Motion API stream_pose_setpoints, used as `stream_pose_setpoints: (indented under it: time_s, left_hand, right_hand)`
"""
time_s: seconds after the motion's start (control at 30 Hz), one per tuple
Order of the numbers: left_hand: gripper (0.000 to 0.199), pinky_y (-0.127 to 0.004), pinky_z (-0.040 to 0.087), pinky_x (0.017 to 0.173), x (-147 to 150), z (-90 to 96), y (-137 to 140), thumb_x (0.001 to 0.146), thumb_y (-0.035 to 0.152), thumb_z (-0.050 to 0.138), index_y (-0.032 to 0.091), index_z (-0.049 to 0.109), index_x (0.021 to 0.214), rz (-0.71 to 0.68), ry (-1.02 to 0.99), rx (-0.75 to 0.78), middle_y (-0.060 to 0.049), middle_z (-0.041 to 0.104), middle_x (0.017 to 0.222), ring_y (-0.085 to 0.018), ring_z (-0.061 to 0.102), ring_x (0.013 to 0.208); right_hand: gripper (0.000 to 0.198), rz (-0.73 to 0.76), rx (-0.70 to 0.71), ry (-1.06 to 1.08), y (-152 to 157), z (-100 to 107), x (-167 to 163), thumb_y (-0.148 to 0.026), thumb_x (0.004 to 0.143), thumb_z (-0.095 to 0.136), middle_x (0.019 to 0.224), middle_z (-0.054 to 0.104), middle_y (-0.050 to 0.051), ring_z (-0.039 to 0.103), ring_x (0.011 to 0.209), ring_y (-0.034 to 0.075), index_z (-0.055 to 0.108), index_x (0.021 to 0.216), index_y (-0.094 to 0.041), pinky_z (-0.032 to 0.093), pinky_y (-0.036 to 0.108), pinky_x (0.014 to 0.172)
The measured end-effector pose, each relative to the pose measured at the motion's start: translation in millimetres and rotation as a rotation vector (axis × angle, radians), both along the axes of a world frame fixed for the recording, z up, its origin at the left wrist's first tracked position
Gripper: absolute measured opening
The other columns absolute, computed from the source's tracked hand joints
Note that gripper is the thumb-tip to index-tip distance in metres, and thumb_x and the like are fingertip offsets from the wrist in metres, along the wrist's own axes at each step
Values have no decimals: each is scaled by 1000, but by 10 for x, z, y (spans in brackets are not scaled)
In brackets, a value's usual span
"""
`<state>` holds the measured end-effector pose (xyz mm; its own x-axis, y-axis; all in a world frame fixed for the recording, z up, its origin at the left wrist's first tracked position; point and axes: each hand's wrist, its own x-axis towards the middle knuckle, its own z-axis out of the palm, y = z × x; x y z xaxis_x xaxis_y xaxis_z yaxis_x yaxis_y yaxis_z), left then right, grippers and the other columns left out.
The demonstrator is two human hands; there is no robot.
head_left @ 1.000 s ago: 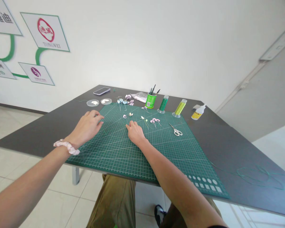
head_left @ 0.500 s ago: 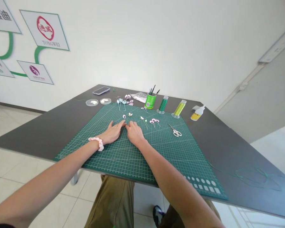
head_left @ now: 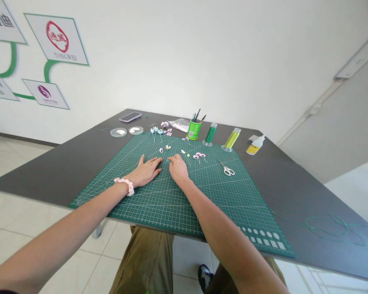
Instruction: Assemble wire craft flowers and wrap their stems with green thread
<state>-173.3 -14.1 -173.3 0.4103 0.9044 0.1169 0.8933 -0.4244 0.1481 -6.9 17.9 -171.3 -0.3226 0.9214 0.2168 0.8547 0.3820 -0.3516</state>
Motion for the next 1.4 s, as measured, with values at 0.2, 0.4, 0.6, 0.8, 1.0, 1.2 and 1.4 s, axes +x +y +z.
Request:
stream_pose_setpoints:
  time_s: [0.2, 0.4, 0.6, 0.8, 1.0, 1.2, 1.4]
  left_hand:
    - [48, -64, 9, 115, 19, 23, -19, 100, 34, 26, 14, 33, 144, 18, 30, -5, -18, 47, 147, -28, 37, 141]
    - [48, -65, 9, 114, 7, -9, 4, 101, 35, 26, 19, 35, 145, 13, 32, 10, -15, 47, 148, -28, 38, 140]
    - [47, -66, 7, 113, -3, -41, 32, 101, 37, 24, 22, 49, 138, 3, 48, 41, -11, 49, 147, -29, 40, 138]
    - [49, -66, 9, 113, -11, -61, 39, 101, 41, 24, 22, 53, 135, 8, 45, 65, -11, 50, 146, -31, 41, 138]
    - [47, -66, 9, 114, -7, -60, 33, 101, 40, 27, 21, 53, 135, 13, 41, 70, -12, 51, 145, -30, 41, 138]
    - [44, -66, 15, 112, -22, -101, 36, 101, 39, 29, 21, 56, 131, 32, 20, 136, -14, 52, 143, -30, 48, 132]
    - [43, -67, 18, 111, -28, -97, 27, 100, 37, 30, 17, 58, 127, 31, 32, 157, -17, 54, 138, -30, 50, 128]
  right_hand:
    - [42, -32, -17, 106, 24, -2, 14, -8, 93, 34, 119, 62, 10, 63, 103, 18, 67, 116, -15, 47, 27, 90]
    - [41, -43, -18, 177, 37, -19, 18, -7, 91, 35, 116, 63, 10, 63, 102, 19, 69, 113, -15, 47, 28, 90]
    - [39, -52, -10, 224, 39, -27, 8, -6, 90, 37, 114, 64, 11, 64, 101, 20, 70, 110, -14, 48, 30, 90]
    - [38, -56, 0, 254, 49, -43, 5, -5, 89, 39, 112, 65, 12, 64, 100, 21, 71, 107, -14, 47, 30, 90]
    - [37, -59, 9, 281, 53, -62, 3, -5, 89, 39, 112, 65, 12, 64, 98, 21, 72, 105, -14, 48, 31, 88]
    - [36, -62, 18, 302, 59, -75, 3, -5, 89, 40, 109, 64, 11, 64, 95, 20, 72, 101, -16, 48, 30, 87]
    - [36, -62, 16, 310, 65, -76, 4, -5, 88, 40, 109, 65, 10, 64, 95, 20, 72, 100, -16, 47, 31, 88]
